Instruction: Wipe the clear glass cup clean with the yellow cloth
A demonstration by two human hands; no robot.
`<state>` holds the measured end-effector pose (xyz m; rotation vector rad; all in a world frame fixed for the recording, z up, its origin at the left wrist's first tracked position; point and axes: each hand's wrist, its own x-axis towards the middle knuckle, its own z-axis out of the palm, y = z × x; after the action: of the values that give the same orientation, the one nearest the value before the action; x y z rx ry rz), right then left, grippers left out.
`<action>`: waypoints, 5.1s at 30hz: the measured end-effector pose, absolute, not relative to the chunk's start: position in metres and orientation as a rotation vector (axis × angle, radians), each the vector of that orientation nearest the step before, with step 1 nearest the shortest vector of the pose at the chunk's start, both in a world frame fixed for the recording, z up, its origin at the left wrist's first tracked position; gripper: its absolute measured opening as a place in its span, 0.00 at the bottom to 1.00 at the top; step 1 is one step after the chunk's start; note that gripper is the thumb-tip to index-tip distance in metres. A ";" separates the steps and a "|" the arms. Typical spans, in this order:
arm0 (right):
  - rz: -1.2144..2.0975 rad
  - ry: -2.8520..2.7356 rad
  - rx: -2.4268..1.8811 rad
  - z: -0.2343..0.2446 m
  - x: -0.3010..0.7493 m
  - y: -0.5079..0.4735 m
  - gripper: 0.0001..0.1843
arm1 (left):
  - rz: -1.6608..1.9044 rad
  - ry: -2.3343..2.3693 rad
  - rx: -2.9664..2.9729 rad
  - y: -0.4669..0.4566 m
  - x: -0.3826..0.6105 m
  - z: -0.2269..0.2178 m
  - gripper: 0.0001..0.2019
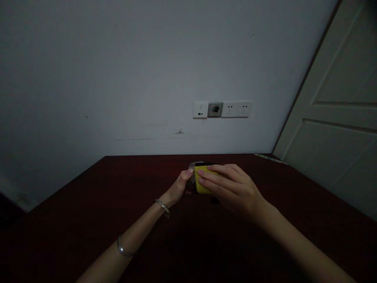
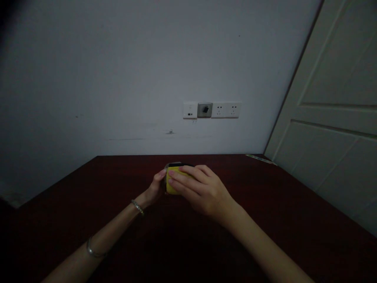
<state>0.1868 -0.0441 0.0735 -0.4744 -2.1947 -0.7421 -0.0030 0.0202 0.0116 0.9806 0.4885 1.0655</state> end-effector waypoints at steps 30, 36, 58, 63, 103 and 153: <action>0.157 -1.897 -0.619 0.061 0.188 -0.027 0.32 | 0.928 0.265 0.774 -0.002 0.007 0.050 0.38; -0.083 -1.933 -0.520 0.058 0.182 -0.027 0.33 | 0.893 0.231 0.741 -0.001 0.006 0.051 0.38; -0.800 -2.183 -0.356 0.045 0.171 -0.037 0.14 | 1.073 0.435 0.496 -0.005 0.016 0.054 0.31; -0.863 -2.174 -0.365 0.048 0.170 -0.039 0.15 | 1.121 0.451 0.540 -0.006 0.018 0.052 0.32; -0.516 -2.136 -0.504 0.077 0.203 -0.038 0.32 | 1.227 0.500 1.311 0.003 0.009 0.019 0.21; -0.491 -2.278 -0.309 0.050 0.176 -0.044 0.17 | 1.097 0.423 0.543 -0.013 0.019 0.061 0.35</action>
<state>0.1763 -0.0441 0.0505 -0.3090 -2.2778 -0.4915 0.0191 -0.0129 0.0606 0.5428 0.4231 1.0969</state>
